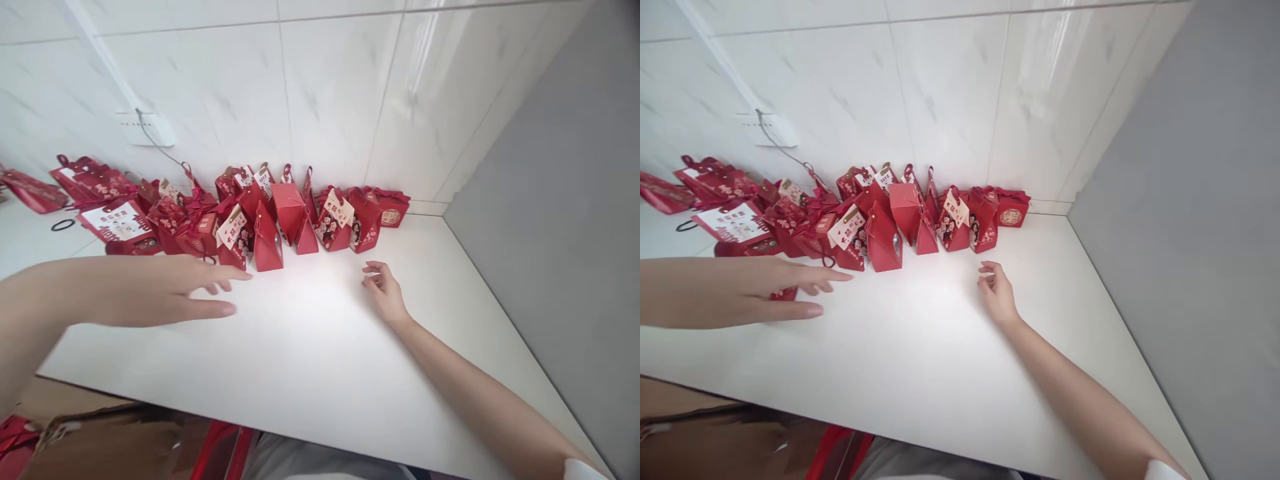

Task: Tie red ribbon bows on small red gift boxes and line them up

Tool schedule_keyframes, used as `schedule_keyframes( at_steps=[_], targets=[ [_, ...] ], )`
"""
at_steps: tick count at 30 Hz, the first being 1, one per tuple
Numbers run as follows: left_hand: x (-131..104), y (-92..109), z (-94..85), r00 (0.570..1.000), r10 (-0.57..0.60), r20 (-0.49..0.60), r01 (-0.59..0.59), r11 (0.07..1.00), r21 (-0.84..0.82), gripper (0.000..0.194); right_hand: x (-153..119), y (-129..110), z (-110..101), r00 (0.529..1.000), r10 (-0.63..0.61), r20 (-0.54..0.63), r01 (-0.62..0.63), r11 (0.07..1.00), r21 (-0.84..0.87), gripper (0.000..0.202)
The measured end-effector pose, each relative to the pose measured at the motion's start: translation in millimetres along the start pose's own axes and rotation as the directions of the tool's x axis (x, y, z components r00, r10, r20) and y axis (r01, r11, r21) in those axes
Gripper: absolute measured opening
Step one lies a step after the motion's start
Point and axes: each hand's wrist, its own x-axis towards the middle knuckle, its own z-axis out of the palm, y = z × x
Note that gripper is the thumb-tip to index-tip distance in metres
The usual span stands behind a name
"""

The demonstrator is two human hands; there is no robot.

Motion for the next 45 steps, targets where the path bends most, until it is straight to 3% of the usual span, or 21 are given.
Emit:
schedule_keyframes(
  at_steps=[1, 2, 4, 6, 8, 10, 11, 13, 16, 17, 22, 26, 31, 37, 41, 45],
  targets=[
    [19.0, 23.3, 1.6, 0.983, 0.136, 0.122, -0.138, 0.99, 0.011, 0.072, -0.8, -2.1, 1.8, 0.999, -0.014, -0.029, 0.014, 1.0, -0.01, 0.032],
    [39.5, 46.1, 8.2, 0.953, 0.251, 0.167, -0.256, 0.967, 0.01, 0.067, -1.6, -4.6, 3.3, 0.998, -0.034, -0.059, 0.033, 0.999, -0.022, 0.032],
    [85.0, 86.7, 36.2, 0.895, 0.431, 0.11, -0.435, 0.9, 0.01, 0.06, -0.7, -10.2, 3.8, 0.989, -0.086, -0.121, 0.08, 0.995, -0.054, 0.032],
    [131.3, 117.0, 78.0, 0.838, 0.546, -0.012, -0.546, 0.838, 0.013, 0.057, 7.5, -15.7, -2.0, 0.973, -0.149, -0.177, 0.134, 0.987, -0.091, 0.035],
    [169.9, 135.6, 121.6, 0.796, 0.585, -0.157, -0.587, 0.809, 0.037, 0.055, 26.2, -20.0, -15.2, 0.945, -0.247, -0.215, 0.211, 0.962, -0.174, 0.039],
    [195.0, 144.3, 156.2, 0.768, 0.568, -0.296, -0.591, 0.807, 0.015, 0.051, 55.2, -22.8, -32.7, 0.89, -0.411, -0.197, 0.32, 0.871, -0.373, 0.042],
    [202.5, 146.1, 168.3, 0.756, 0.549, -0.357, -0.591, 0.806, -0.011, 0.049, 72.5, -23.6, -41.0, 0.877, -0.448, -0.173, 0.327, 0.821, -0.468, 0.043],
    [210.0, 146.6, 182.9, 0.754, 0.483, -0.445, -0.568, 0.82, -0.072, 0.049, 109.9, -24.0, -52.6, 0.899, -0.417, -0.135, 0.25, 0.741, -0.623, 0.046],
    [212.5, 143.7, 188.2, 0.75, 0.461, -0.473, -0.57, 0.815, -0.109, 0.049, 164.6, -22.2, -53.2, 0.966, -0.26, -0.009, 0.141, 0.553, -0.821, 0.053],
    [212.8, 142.5, 188.1, 0.753, 0.47, -0.462, -0.574, 0.811, -0.111, 0.05, 181.1, -21.4, -50.0, 0.972, -0.234, 0.015, 0.141, 0.534, -0.834, 0.054],
    [214.6, 138.2, 186.8, 0.777, 0.485, -0.401, -0.568, 0.815, -0.115, 0.054, 242.4, -16.6, -34.0, 0.992, -0.12, -0.03, 0.039, 0.536, -0.843, 0.055],
    [215.7, 137.3, 185.9, 0.783, 0.487, -0.388, -0.565, 0.817, -0.113, 0.055, 261.0, -9.4, -32.9, 0.999, 0.032, -0.042, -0.052, 0.547, -0.835, 0.058],
    [215.6, 138.6, 184.5, 0.773, 0.503, -0.386, -0.581, 0.806, -0.114, 0.055, 258.4, -8.5, -43.4, 0.989, 0.146, -0.001, -0.08, 0.538, -0.839, 0.061],
    [216.7, 138.9, 185.3, 0.768, 0.503, -0.396, -0.583, 0.805, -0.11, 0.054, 240.7, -20.4, -74.2, 0.968, 0.248, 0.044, -0.093, 0.516, -0.852, 0.061],
    [221.5, 140.0, 189.2, 0.756, 0.496, -0.427, -0.594, 0.795, -0.127, 0.053, 210.6, -29.4, -94.8, 0.953, 0.296, 0.061, -0.098, 0.493, -0.865, 0.063],
    [223.8, 144.3, 189.5, 0.727, 0.447, -0.522, -0.618, 0.756, -0.214, 0.051, 158.1, -55.0, -109.3, 0.943, 0.302, 0.14, -0.025, 0.484, -0.875, 0.066]
  ],
)
